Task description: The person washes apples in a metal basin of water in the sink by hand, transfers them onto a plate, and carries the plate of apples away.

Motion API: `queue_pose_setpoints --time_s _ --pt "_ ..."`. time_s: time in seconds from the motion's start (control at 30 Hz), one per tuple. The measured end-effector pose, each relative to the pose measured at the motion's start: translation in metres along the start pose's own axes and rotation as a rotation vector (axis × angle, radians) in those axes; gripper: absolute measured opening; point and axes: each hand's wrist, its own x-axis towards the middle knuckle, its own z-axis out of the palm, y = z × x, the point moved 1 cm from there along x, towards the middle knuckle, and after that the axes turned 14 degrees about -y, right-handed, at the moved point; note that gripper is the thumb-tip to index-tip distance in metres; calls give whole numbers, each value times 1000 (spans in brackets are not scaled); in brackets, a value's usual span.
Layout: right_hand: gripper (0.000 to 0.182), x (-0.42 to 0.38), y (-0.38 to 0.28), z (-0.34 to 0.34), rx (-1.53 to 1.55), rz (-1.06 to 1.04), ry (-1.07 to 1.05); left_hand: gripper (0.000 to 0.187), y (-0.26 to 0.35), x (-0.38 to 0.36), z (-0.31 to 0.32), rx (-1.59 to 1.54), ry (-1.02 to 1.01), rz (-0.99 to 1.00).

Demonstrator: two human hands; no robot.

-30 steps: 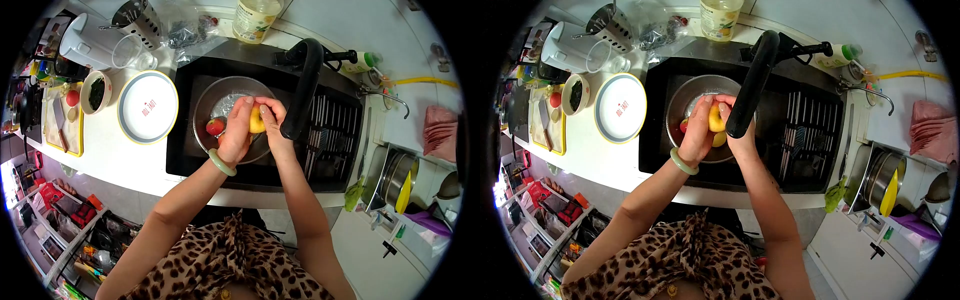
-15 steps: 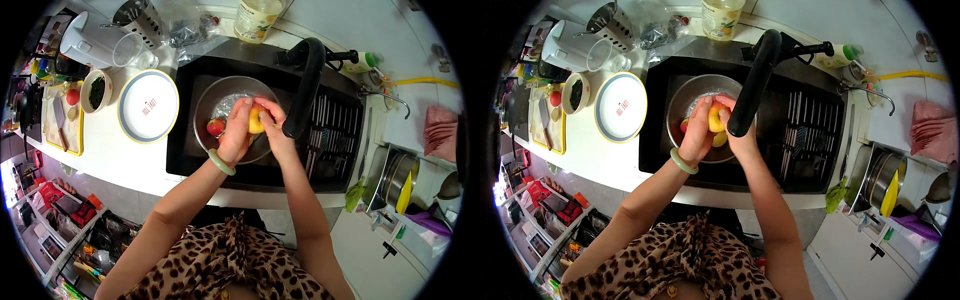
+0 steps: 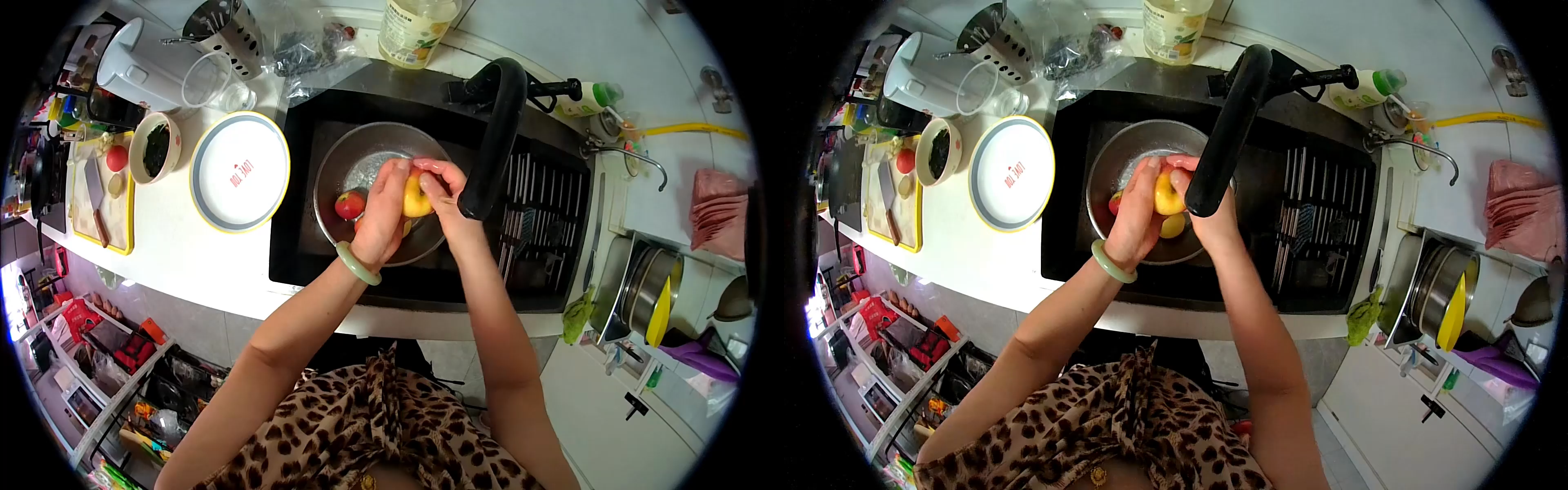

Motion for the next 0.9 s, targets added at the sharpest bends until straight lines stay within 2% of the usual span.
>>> queue_pose_setpoints --time_s 0.07,0.17,0.3,0.33,0.43,0.53,0.67,0.77,0.87,0.9 --pt "28 0 12 5 -94 -19 99 23 -6 0 -6 26 16 -26" --pt "27 -4 7 6 79 -25 34 25 -5 -1 -11 7 28 -49" --pt "26 -4 -9 0 91 76 -107 26 -1 -5 -5 -4 65 -80" --pt "24 0 -15 0 181 81 -63 26 -1 -4 -5 14 49 -65" --pt "26 6 7 -1 -32 -9 5 25 -4 -3 -9 47 19 -36" --pt "28 2 13 2 -59 -3 62 23 -7 0 -13 23 26 -41" --pt "30 -6 -5 4 86 33 -104 25 -6 -2 -18 -17 43 -37" --pt "28 3 0 4 115 51 -23 24 -9 -1 -17 -25 38 -16" --pt "30 7 25 4 -131 -29 90 23 -10 0 -16 23 53 -41" --pt "29 6 26 6 -106 -32 108 23 -11 0 -16 50 61 -61"
